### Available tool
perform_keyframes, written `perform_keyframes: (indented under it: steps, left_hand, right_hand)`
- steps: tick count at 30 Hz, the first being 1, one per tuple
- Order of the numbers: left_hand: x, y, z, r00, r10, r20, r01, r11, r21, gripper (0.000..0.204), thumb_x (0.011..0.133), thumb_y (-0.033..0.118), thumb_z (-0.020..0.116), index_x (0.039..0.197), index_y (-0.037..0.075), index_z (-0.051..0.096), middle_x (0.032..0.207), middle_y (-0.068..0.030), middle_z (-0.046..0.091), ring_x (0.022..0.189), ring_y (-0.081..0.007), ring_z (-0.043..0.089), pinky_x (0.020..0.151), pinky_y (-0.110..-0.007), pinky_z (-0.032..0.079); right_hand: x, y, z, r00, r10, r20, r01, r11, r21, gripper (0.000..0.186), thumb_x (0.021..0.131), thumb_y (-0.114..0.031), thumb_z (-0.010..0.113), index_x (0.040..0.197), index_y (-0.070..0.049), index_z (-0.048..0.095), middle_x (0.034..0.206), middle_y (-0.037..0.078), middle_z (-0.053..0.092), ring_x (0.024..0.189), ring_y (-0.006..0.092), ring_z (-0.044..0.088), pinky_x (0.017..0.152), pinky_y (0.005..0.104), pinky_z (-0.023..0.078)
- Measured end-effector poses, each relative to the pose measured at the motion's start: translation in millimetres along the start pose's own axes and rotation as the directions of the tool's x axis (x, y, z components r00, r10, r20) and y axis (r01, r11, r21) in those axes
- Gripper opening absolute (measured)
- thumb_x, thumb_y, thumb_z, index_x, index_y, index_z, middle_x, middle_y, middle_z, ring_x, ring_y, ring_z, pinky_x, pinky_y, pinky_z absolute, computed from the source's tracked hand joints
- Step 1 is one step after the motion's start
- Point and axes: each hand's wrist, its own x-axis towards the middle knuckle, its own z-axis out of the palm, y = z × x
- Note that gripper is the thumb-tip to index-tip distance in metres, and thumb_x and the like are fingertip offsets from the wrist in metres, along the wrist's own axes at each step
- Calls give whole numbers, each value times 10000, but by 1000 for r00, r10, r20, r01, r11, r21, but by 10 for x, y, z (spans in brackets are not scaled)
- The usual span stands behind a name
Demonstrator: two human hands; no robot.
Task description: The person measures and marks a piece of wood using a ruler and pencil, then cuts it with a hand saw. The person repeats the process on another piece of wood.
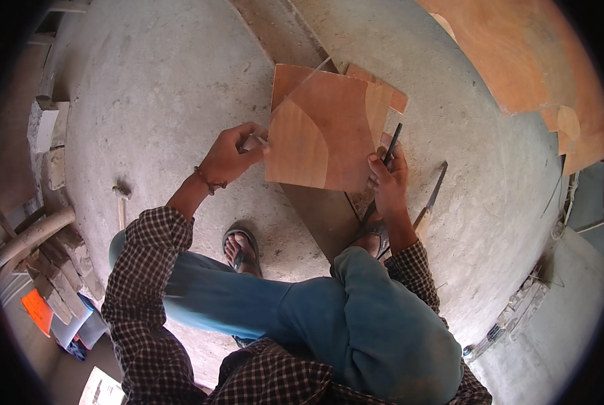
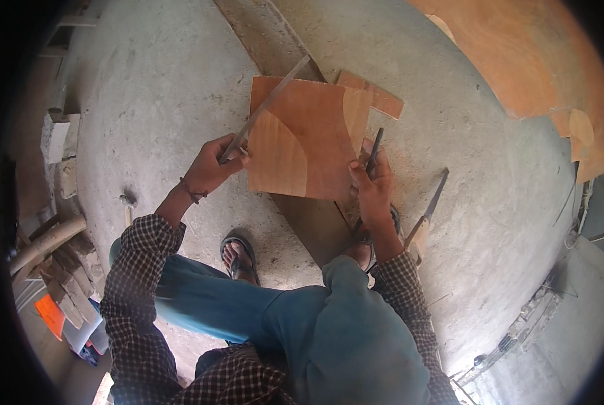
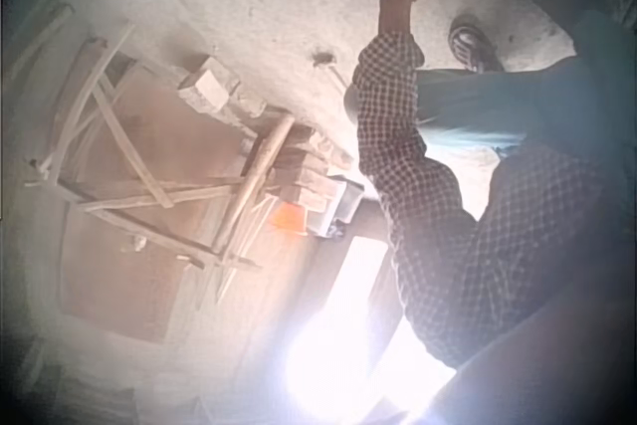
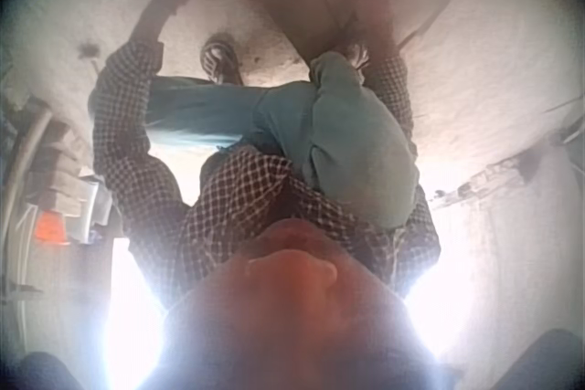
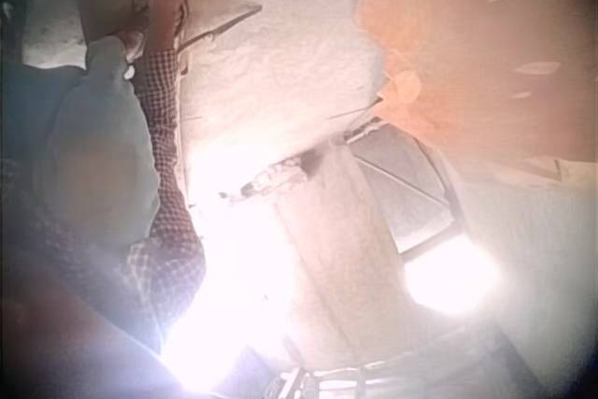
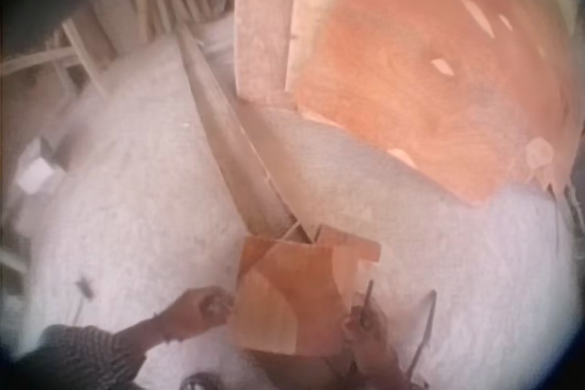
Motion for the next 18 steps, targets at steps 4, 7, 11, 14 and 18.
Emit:
perform_keyframes:
  steps: [4,7,11,14,18]
  left_hand:
    - [7,-2,-9,1000,19,-18,-20,999,-34,235,966,198,740,1097,21,659,937,12,637,881,-75,579,797,-273,489]
    - [30,-76,-28,997,69,-17,-70,997,-30,212,983,207,724,1064,23,656,913,23,616,861,-70,555,781,-268,468]
    - [40,-23,-17,997,65,-36,-61,993,103,188,1008,213,692,1007,29,658,872,31,599,829,-58,520,749,-267,438]
    - [60,-19,-12,999,31,-28,-28,994,105,190,1025,213,668,996,25,659,841,26,590,809,-59,501,740,-276,430]
    - [20,-189,0,996,79,-34,-78,997,9,185,1036,191,646,993,12,666,824,12,609,799,-66,527,747,-281,443]
  right_hand:
    - [-27,24,-19,998,35,48,-38,998,49,342,968,-32,632,1278,-111,514,893,-44,524,629,4,441,504,183,320]
    - [-21,84,-89,996,52,76,-56,997,51,308,923,19,612,1186,-109,515,890,-33,527,619,13,445,490,195,307]
    - [-44,105,-169,993,97,71,-91,992,-90,316,878,45,603,1153,-85,518,882,-22,535,637,33,485,512,209,350]
    - [-94,100,-121,997,35,69,-26,992,-120,228,908,-17,659,1092,-67,534,849,-24,541,674,49,507,579,215,394]
    - [-208,88,-69,999,-3,50,16,967,-256,207,957,-134,719,1054,-53,555,810,-24,542,706,67,499,642,240,420]
